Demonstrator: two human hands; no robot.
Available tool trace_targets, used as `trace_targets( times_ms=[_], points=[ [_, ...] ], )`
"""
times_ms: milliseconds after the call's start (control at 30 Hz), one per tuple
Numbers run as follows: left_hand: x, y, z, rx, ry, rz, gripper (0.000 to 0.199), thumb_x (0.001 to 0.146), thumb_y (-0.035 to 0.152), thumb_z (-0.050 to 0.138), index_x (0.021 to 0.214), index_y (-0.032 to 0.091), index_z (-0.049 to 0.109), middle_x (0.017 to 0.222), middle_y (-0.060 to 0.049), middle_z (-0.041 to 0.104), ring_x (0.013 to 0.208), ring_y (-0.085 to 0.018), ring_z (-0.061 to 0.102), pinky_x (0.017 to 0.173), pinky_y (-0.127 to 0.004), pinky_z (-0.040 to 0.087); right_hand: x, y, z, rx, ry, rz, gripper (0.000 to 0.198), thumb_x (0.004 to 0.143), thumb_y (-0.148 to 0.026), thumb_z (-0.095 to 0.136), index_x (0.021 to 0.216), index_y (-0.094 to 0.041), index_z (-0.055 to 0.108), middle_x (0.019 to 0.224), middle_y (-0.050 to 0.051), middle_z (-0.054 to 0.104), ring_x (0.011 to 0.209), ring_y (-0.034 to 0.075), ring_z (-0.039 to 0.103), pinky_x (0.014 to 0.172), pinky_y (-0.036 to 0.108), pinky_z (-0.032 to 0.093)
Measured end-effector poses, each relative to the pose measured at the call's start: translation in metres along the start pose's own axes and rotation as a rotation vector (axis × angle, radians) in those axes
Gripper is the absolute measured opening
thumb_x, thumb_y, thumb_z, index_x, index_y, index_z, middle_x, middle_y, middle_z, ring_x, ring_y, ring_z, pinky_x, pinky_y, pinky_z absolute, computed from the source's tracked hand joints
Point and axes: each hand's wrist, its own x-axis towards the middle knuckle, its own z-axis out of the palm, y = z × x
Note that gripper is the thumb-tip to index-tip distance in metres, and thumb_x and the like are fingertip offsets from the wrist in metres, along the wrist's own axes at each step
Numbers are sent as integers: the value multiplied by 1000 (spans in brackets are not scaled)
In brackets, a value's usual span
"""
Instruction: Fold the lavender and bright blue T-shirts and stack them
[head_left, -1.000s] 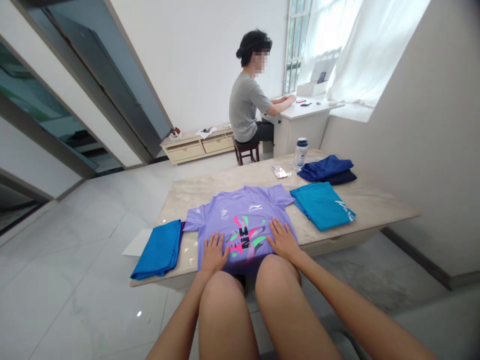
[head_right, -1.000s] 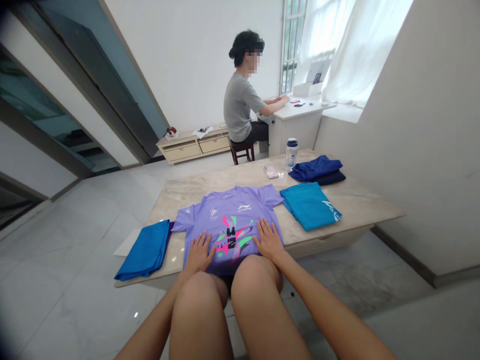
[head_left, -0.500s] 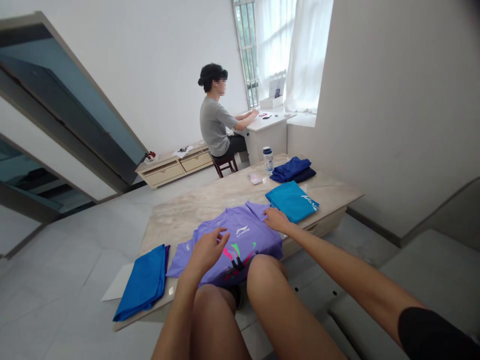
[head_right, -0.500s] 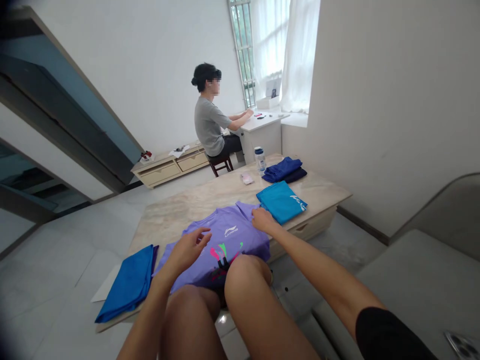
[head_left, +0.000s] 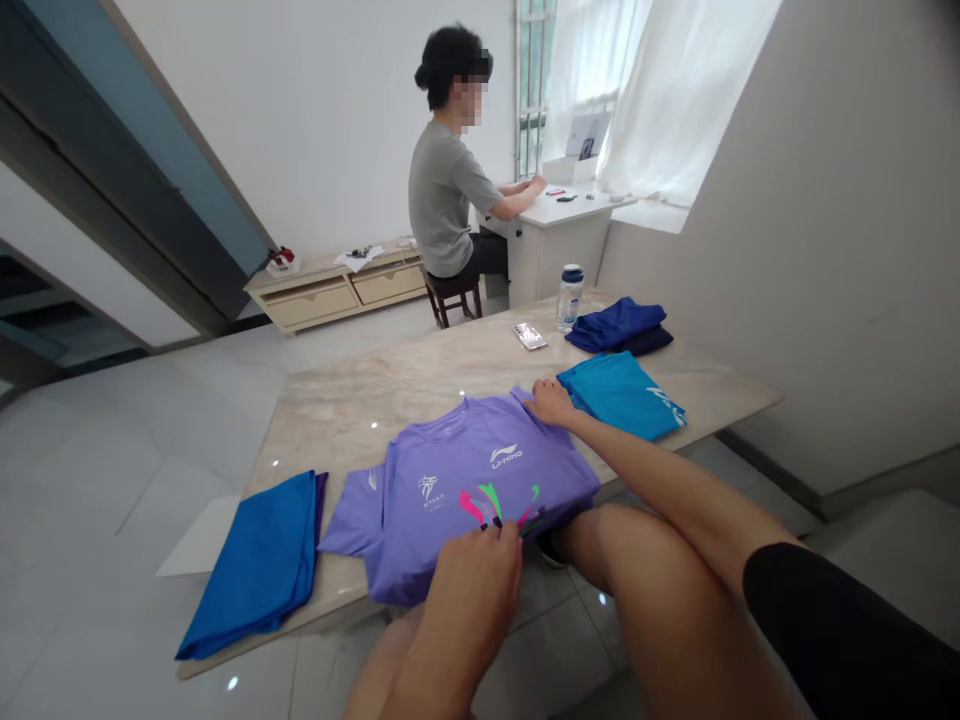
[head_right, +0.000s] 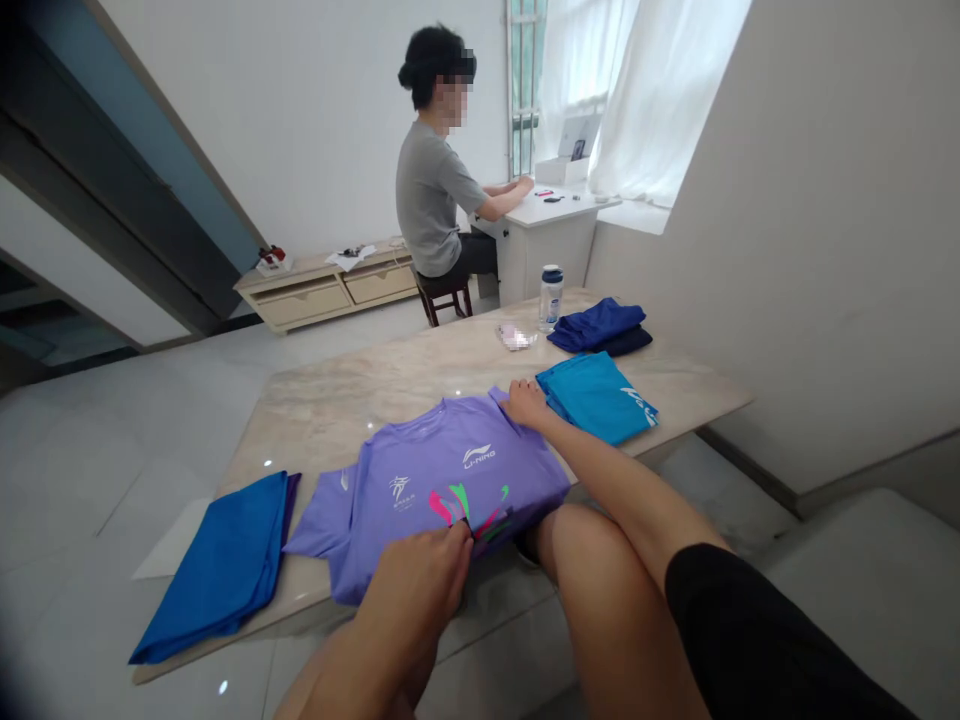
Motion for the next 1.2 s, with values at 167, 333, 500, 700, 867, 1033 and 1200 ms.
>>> trace_targets(
  times_ms=[167, 333, 500, 700, 867, 1033, 1200],
  points=[
    [7, 30, 0, 10, -46, 201, 25, 108, 13, 53, 122, 17, 73, 102, -13, 79, 96, -28, 79, 75, -35, 56, 29, 3, 14, 20, -70, 57, 66, 104, -63, 66, 141, -8, 65, 161, 28, 54, 154, 47, 42, 124, 56, 34],
    [14, 49, 8, 27, -61, 158, 27, 108, 11, 55, 127, 11, 74, 104, -19, 80, 97, -30, 80, 73, -37, 58, 33, 6, 17, 70, -64, 51, 44, 107, -57, 64, 115, -15, 75, 146, 23, 68, 146, 42, 53, 120, 50, 39],
    [15, 43, 8, 31, -129, 139, 28, 110, 14, 55, 128, 11, 76, 107, -19, 82, 102, -32, 82, 76, -36, 59, 15, 27, -3, 147, 0, 82, 34, 110, -44, 63, 123, -13, 72, 124, 17, 80, 117, 27, 73, 96, 29, 52],
    [13, 29, 0, 57, -137, 165, 37, 116, 28, 48, 124, 11, 79, 113, -21, 83, 112, -37, 81, 91, -45, 62, -14, 51, -45, 132, 21, 125, 24, 99, -36, 80, 108, -14, 80, 108, 13, 83, 99, 26, 78, 83, 27, 56],
    [12, 25, 4, 78, -128, 164, 40, 115, 37, 50, 127, 12, 80, 118, -22, 82, 115, -39, 80, 94, -46, 62, -34, 48, -67, 98, 70, 157, 22, 101, -33, 77, 106, -13, 84, 110, 17, 84, 106, 30, 79, 89, 30, 58],
    [10, 21, 8, 89, -143, 136, 42, 115, 38, 51, 124, 11, 82, 120, -23, 82, 116, -39, 80, 93, -45, 62, -54, 28, -67, 40, 140, 134, 39, 114, -38, 56, 134, -14, 79, 135, 22, 78, 128, 35, 74, 103, 37, 56],
    [13, 17, 11, 92, -134, 106, 43, 115, 41, 52, 121, 11, 82, 118, -22, 83, 114, -38, 80, 91, -43, 62, -58, 20, -65, -57, 88, 125, 46, 117, -44, 48, 136, -13, 77, 137, 26, 75, 129, 35, 73, 104, 40, 56]
  ],
)
